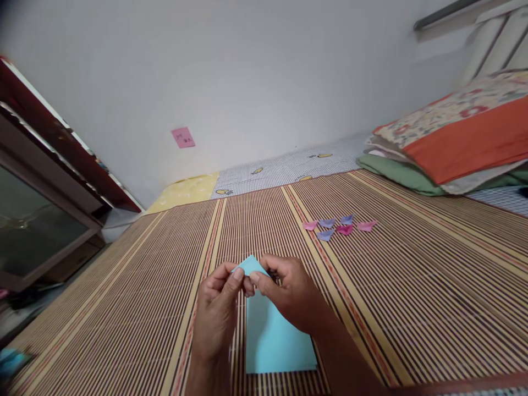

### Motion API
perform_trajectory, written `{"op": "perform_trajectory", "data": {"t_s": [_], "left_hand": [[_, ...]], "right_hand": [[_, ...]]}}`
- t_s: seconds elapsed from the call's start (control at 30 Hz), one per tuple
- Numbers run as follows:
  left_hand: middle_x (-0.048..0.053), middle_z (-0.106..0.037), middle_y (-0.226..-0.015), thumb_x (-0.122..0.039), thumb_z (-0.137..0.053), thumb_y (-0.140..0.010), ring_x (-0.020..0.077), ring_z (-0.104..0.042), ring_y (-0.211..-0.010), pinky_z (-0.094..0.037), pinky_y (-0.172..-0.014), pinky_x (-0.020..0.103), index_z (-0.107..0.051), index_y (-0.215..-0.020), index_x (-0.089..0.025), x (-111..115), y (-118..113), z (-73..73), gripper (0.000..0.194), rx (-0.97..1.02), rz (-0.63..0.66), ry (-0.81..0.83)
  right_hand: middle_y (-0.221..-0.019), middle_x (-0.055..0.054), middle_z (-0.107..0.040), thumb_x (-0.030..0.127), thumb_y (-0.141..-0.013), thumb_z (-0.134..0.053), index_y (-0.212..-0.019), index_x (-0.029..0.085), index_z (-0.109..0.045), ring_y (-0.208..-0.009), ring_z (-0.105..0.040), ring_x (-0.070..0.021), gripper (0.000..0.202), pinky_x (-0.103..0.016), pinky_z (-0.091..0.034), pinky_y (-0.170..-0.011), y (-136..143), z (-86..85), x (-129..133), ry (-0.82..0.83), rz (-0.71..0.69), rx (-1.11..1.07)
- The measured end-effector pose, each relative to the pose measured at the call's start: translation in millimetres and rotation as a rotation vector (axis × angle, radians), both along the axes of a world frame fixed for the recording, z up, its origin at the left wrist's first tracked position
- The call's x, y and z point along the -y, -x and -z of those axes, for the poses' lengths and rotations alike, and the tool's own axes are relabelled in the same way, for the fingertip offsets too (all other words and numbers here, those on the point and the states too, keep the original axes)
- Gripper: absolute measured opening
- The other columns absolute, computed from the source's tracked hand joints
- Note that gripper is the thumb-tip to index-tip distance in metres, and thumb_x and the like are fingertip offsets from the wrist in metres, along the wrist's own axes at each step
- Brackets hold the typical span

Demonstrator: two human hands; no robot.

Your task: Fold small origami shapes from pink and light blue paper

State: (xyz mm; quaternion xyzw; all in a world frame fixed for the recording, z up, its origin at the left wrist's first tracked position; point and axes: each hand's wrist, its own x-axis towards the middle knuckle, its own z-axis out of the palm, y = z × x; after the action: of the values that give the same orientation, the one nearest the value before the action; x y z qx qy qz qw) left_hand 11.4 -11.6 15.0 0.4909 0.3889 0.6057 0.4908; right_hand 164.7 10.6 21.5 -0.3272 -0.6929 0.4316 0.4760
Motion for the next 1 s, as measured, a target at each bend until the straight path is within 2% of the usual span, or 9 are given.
{"op": "perform_trajectory", "data": {"t_s": [0.23,0.43,0.63,0.73,0.87,1.0], "left_hand": [[0.001,-0.068,-0.072,-0.031,-0.055,-0.101,0.0147,-0.060,-0.070,-0.045,-0.071,0.028,-0.064,-0.076,-0.018,-1.0,2.7,1.1,0.030,0.015,0.035,-0.032],[0.001,-0.069,-0.073,-0.031,-0.060,-0.098,0.0149,-0.061,-0.070,-0.046,-0.071,0.028,-0.067,-0.077,-0.018,-1.8,6.2,2.2,0.026,0.016,-0.008,-0.026],[0.002,-0.070,-0.074,-0.033,-0.058,-0.099,0.0143,-0.061,-0.069,-0.047,-0.070,0.027,-0.068,-0.078,-0.018,-4.1,6.7,3.8,0.028,0.029,-0.051,-0.046],[0.000,-0.068,-0.072,-0.035,-0.063,-0.096,0.0131,-0.060,-0.067,-0.047,-0.068,0.025,-0.069,-0.080,-0.018,-4.9,6.5,3.7,0.024,0.084,-0.065,-0.016],[-0.003,-0.065,-0.066,-0.031,-0.079,-0.083,0.0111,-0.058,-0.064,-0.046,-0.065,0.022,-0.072,-0.082,-0.019,-5.6,5.4,4.3,0.014,0.092,-0.107,0.031],[-0.001,-0.066,-0.065,-0.034,-0.073,-0.089,0.0120,-0.058,-0.063,-0.046,-0.065,0.024,-0.069,-0.072,-0.018,-5.5,4.9,5.6,0.023,0.089,-0.119,0.019]], "right_hand": [[-0.065,0.003,-0.056,0.030,-0.096,-0.057,-0.072,0.019,-0.059,-0.059,-0.052,-0.0125,0.027,-0.025,-0.039,-0.056,-6.0,6.4,-3.2,0.069,-0.023,0.005],[-0.062,0.004,-0.053,0.031,-0.095,-0.057,-0.071,0.020,-0.057,-0.057,-0.050,-0.0123,0.027,-0.026,-0.037,-0.054,-7.4,5.7,-3.7,0.040,0.049,0.031],[-0.068,0.001,-0.061,0.028,-0.097,-0.054,-0.075,0.018,-0.061,-0.059,-0.058,-0.0125,0.025,-0.026,-0.044,-0.059,-7.1,3.6,-4.0,0.094,-0.040,-0.014],[-0.066,0.002,-0.061,0.029,-0.097,-0.054,-0.073,0.018,-0.060,-0.057,-0.058,-0.0117,0.026,-0.025,-0.045,-0.057,-7.7,3.6,-2.9,0.080,-0.018,-0.014],[-0.063,0.003,-0.059,0.029,-0.095,-0.058,-0.072,0.019,-0.059,-0.054,-0.056,-0.0110,0.025,-0.023,-0.043,-0.052,-6.7,4.6,-2.0,0.090,0.022,-0.001],[-0.060,0.003,-0.057,0.031,-0.094,-0.060,-0.071,0.019,-0.060,-0.053,-0.055,-0.0112,0.026,-0.023,-0.043,-0.050,-6.1,5.0,-1.8,0.093,0.038,0.018]]}}
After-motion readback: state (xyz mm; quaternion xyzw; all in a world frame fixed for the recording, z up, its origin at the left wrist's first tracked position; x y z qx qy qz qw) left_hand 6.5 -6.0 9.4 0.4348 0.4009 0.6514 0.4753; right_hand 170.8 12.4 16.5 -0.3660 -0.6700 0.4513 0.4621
